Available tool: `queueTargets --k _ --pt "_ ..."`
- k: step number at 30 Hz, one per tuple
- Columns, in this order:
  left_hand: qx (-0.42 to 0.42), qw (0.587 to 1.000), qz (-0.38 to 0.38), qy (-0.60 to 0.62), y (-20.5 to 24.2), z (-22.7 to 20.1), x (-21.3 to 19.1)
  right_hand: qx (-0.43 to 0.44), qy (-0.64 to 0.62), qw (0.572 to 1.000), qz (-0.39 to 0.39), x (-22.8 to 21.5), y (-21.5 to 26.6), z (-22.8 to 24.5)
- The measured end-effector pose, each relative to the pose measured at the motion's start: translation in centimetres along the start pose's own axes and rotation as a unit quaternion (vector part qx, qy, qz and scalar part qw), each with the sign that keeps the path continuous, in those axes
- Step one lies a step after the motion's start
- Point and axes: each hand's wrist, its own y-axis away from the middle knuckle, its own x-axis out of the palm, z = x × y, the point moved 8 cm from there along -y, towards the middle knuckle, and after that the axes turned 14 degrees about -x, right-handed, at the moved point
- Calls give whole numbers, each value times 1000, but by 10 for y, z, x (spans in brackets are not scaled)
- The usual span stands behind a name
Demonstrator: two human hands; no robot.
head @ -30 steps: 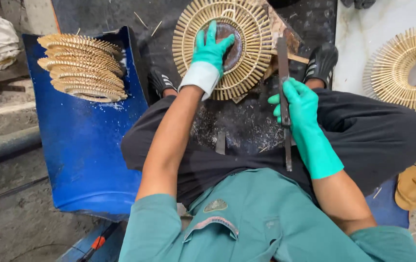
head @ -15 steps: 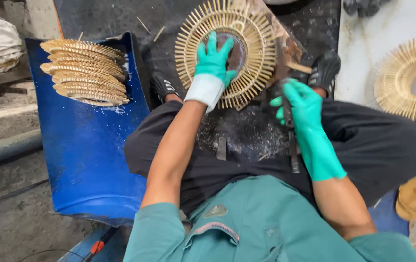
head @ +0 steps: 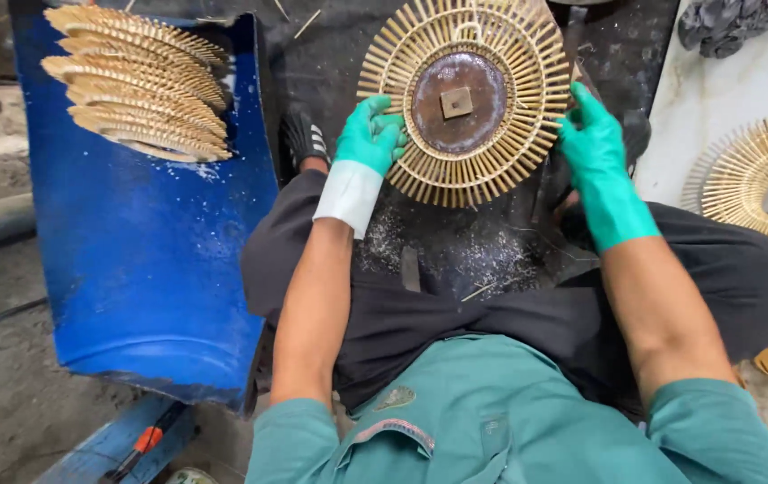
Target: Use a metal scraper to smooth and clean the edges of circular bamboo components while sitting on the floor.
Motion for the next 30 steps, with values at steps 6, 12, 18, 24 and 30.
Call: queueTargets --k 6,12,18,24,30 --pt "4 979 -47 -200 30 -25 3 111 -92 989 35 -68 -60 107" --pt "296 834 -152 -441 70 -104 33 224 86 922 303 -49 -57 183" --pt "209 856 -111 -460 65 -109 36 101 129 957 241 -43 -72 161" --pt "286 833 -151 -449 60 -127 47 178 5 970 165 -75 -102 181" --pt "401 787 -121 -453 61 -139 95 114 189 905 364 7 -75 155"
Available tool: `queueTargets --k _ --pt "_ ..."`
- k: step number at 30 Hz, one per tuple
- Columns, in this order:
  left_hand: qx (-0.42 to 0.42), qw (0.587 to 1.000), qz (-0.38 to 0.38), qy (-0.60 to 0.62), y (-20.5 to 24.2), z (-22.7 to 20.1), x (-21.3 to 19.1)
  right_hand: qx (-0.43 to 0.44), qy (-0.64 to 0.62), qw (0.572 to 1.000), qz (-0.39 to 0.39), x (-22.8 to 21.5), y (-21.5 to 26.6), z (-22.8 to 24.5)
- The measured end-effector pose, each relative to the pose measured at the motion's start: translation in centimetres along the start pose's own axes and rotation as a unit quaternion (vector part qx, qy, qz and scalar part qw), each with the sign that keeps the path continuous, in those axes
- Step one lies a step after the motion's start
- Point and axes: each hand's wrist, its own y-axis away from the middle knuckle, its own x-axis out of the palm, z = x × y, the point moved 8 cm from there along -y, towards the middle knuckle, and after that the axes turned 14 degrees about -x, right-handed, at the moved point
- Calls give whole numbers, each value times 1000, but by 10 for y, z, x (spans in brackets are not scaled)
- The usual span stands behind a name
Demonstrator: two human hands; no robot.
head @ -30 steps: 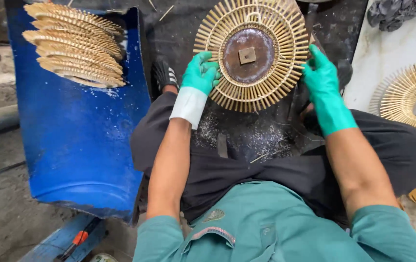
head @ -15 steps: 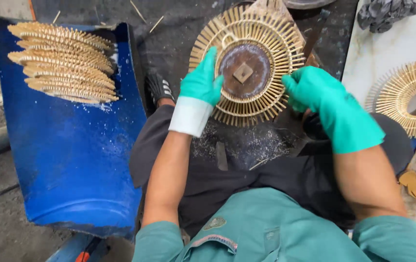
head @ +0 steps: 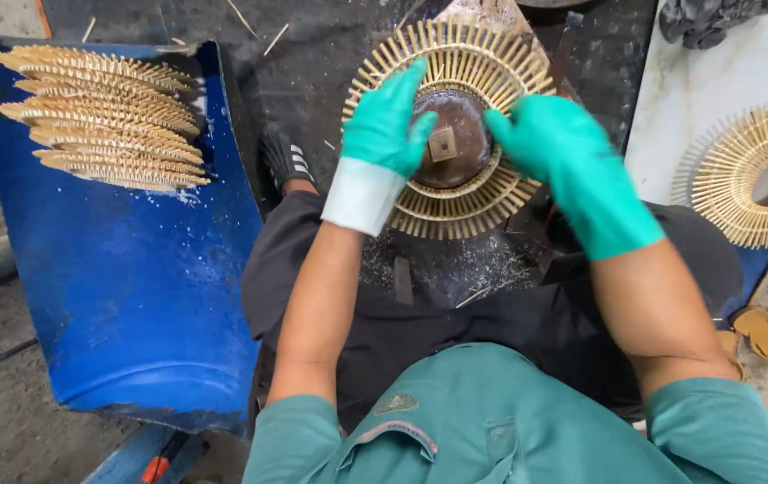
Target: Use a metal scraper to smooth and clean the edges of circular bamboo components while sitting on the floor.
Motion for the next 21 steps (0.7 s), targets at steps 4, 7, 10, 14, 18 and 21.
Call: queueTargets --k 4,7,10,14,18,21 --pt "-78 988 102 -89 -13 -10 18 -6 78 991 -110 24 -26 -1" --pt "-98 983 118 -98 -7 5 36 -45 123 969 -209 21 -32 3" --pt "-93 987 111 -76 -3 12 36 -65 138 961 -229 23 -43 2" --pt "-91 988 106 -66 4 11 39 -104 155 939 -289 25 -38 4" --pt "-67 993 82 -50 7 15 36 -131 177 921 -321 12 -37 9" --pt "-78 991 105 -26 1 22 37 -140 153 938 -278 -11 -36 6"
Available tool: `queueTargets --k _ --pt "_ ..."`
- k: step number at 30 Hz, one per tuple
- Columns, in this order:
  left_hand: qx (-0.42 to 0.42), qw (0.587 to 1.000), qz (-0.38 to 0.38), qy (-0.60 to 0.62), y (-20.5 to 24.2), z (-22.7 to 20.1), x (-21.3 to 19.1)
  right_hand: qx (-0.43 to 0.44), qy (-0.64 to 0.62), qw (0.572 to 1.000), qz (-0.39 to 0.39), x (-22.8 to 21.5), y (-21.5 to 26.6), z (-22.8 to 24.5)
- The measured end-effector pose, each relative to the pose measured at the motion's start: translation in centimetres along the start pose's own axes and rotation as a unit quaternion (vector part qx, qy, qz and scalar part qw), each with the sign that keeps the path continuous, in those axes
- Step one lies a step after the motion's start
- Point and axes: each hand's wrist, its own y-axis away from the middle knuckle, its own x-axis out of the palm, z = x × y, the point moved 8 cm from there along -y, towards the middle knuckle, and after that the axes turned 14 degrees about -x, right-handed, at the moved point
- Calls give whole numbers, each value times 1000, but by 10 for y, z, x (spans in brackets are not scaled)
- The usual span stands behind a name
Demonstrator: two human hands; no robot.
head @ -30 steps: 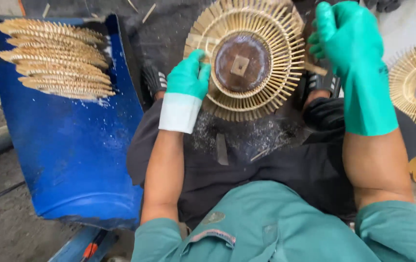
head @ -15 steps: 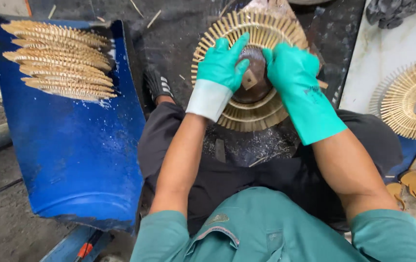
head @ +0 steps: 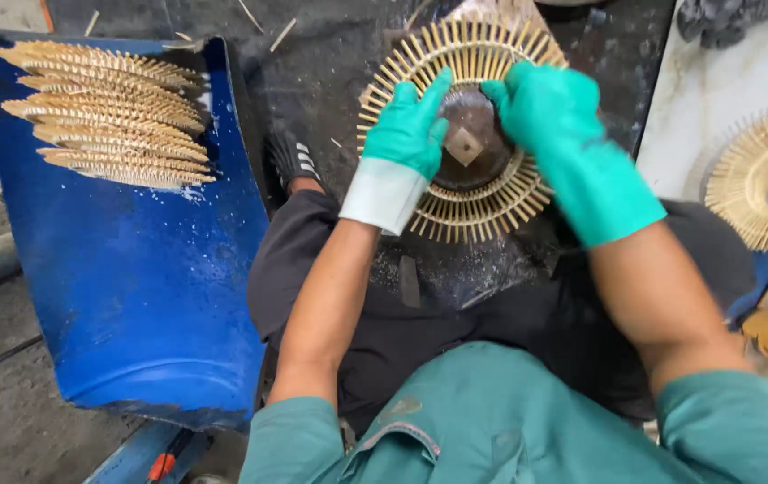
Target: Use a metal scraper to smooth and clean the edges of circular bamboo components while sitting on the floor.
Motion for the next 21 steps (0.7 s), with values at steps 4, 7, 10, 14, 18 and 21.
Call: queueTargets --k 4,7,10,14,18,21 --pt "-42 996 4 75 6 44 8 47 -140 986 77 -21 11 -33" --pt "-41 988 -30 146 19 50 -3 102 -159 978 91 -37 25 -53" --pt "-53 984 -10 170 20 56 6 79 -136 980 124 -21 26 -47" --pt "-73 981 4 179 21 42 4 8 -79 994 80 4 21 -12" --pt "-95 990 -39 94 20 34 6 -47 49 997 -21 -3 8 5" --pt "-95 993 -61 23 16 17 3 -93 93 991 -36 -3 -4 14"
